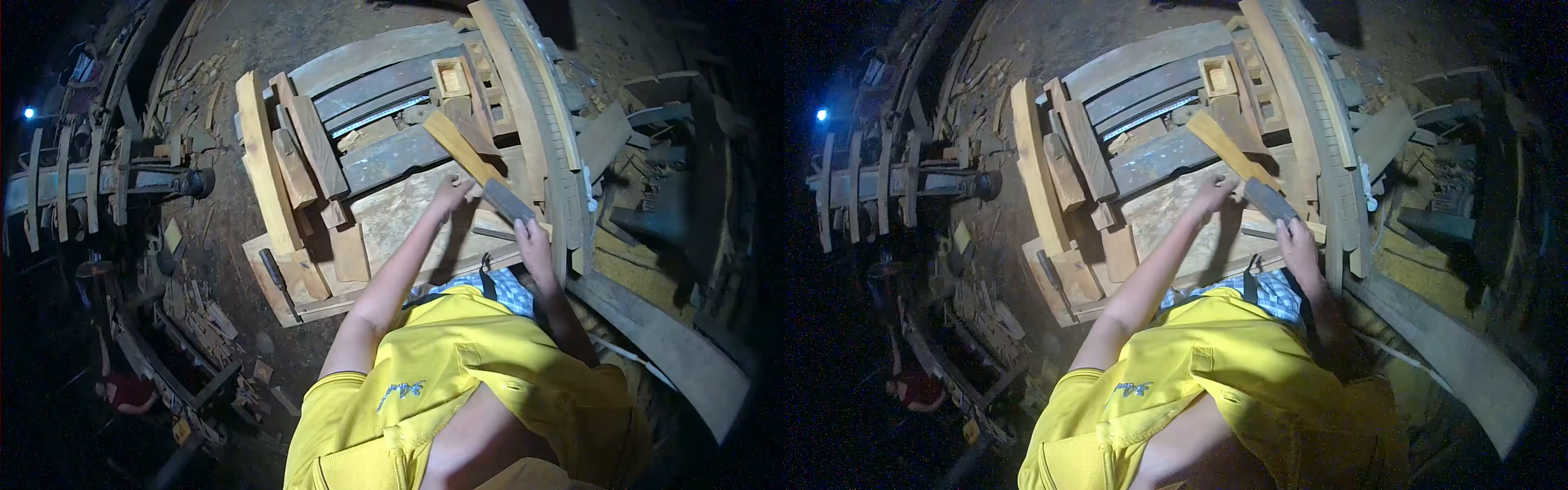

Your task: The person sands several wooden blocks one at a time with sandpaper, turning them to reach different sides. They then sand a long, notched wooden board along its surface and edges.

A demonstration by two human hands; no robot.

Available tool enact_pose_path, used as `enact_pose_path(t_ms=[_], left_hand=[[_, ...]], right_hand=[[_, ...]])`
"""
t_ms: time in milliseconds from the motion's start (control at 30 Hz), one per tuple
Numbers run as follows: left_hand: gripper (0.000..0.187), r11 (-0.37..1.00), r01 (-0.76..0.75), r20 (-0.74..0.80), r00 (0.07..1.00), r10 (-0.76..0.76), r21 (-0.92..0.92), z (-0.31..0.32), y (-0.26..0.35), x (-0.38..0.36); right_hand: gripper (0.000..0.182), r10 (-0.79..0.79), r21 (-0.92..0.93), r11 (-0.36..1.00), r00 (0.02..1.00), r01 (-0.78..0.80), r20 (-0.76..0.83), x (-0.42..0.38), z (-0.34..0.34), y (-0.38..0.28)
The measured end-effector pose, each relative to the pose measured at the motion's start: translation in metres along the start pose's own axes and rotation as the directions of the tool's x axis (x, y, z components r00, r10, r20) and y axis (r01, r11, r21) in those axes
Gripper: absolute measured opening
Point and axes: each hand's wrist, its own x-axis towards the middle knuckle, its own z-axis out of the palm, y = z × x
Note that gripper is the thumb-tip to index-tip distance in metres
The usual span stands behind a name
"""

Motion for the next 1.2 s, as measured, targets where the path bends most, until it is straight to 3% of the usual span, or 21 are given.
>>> enact_pose_path(t_ms=[33,100,167,233,267,367,433,500,633,667,767,833,933,1000,1100,1133,1167,1200], left_hand=[[0.065,1.000,-0.004,0.015,1.000,0.004,0.002,0.013,0.003,0.001],[0.056,0.942,0.060,0.099,0.995,-0.028,-0.331,0.035,0.005,0.004],[0.056,0.915,0.113,0.095,0.992,-0.082,-0.388,0.048,0.006,0.017],[0.048,0.865,-0.076,0.045,0.993,0.113,-0.495,0.059,-0.019,0.050],[0.041,0.850,-0.046,0.071,0.993,0.098,-0.524,0.057,-0.018,0.053],[0.043,0.820,0.038,0.175,0.982,0.077,-0.571,0.050,-0.035,0.069],[0.041,0.868,0.070,0.174,0.985,0.019,-0.492,0.040,-0.024,0.053],[0.039,0.738,0.088,0.181,0.982,0.046,-0.670,0.034,0.005,0.019],[0.043,0.729,0.164,0.233,0.972,-0.006,-0.665,0.009,0.003,0.010],[0.045,0.718,0.146,0.250,0.967,0.040,-0.681,0.003,0.001,0.004],[0.046,0.710,0.058,0.108,0.994,0.026,-0.702,-0.015,-0.002,-0.018],[0.050,0.698,0.098,0.168,0.985,0.034,-0.709,-0.034,-0.003,-0.039],[0.052,0.678,0.192,0.220,0.974,-0.046,-0.709,-0.059,-0.008,-0.083],[0.053,0.569,0.329,0.348,0.934,-0.079,-0.753,-0.072,-0.018,-0.113],[0.056,0.507,0.380,0.340,0.924,-0.173,-0.774,-0.085,-0.038,-0.145],[0.060,0.413,0.403,0.366,0.915,-0.167,-0.817,-0.089,-0.051,-0.147],[0.060,0.404,0.396,0.358,0.918,-0.168,-0.825,-0.089,-0.059,-0.151],[0.061,0.279,0.410,0.365,0.909,-0.199,-0.868,-0.088,-0.062,-0.156]], right_hand=[[0.026,0.007,-0.007,1.000,1.000,-0.007,-0.013,-0.001,-0.006,0.001],[0.027,0.116,0.054,0.992,0.990,-0.112,-0.075,-0.004,-0.023,-0.002],[0.027,0.173,0.016,0.985,0.982,-0.172,-0.077,-0.010,-0.036,0.001],[0.028,0.145,-0.017,0.989,0.977,-0.150,-0.154,-0.016,-0.042,0.006],[0.030,0.141,0.008,0.990,0.977,-0.142,-0.163,-0.019,-0.040,0.023],[0.031,0.121,0.013,0.993,0.973,-0.121,-0.194,-0.026,-0.039,0.034],[0.031,0.111,-0.003,0.993,0.973,-0.114,-0.204,-0.026,-0.039,0.039],[0.031,0.113,-0.020,0.993,0.972,-0.120,-0.207,-0.029,-0.039,0.038],[0.032,0.166,-0.035,0.984,0.967,-0.175,-0.192,-0.020,-0.041,0.030],[0.032,0.177,-0.035,0.982,0.967,-0.187,-0.183,-0.018,-0.040,0.032],[0.030,0.214,-0.036,0.975,0.966,-0.221,-0.144,-0.012,-0.039,0.021],[0.032,0.099,0.045,0.995,0.974,-0.091,-0.203,-0.008,-0.033,0.013],[0.032,0.018,0.026,1.000,0.989,-0.014,-0.149,-0.002,-0.024,0.007],[0.029,0.038,0.009,0.999,0.997,-0.037,-0.072,0.003,-0.020,-0.004],[0.027,0.038,-0.038,0.999,0.999,-0.037,0.035,0.011,-0.006,-0.012],[0.026,-0.036,-0.004,0.999,0.998,0.037,0.055,0.013,0.000,-0.015],[0.025,-0.113,0.032,0.993,0.991,0.111,0.071,0.015,0.006,-0.017],[0.024,-0.147,0.006,0.989,0.984,0.147,0.101,0.017,0.014,-0.018]])
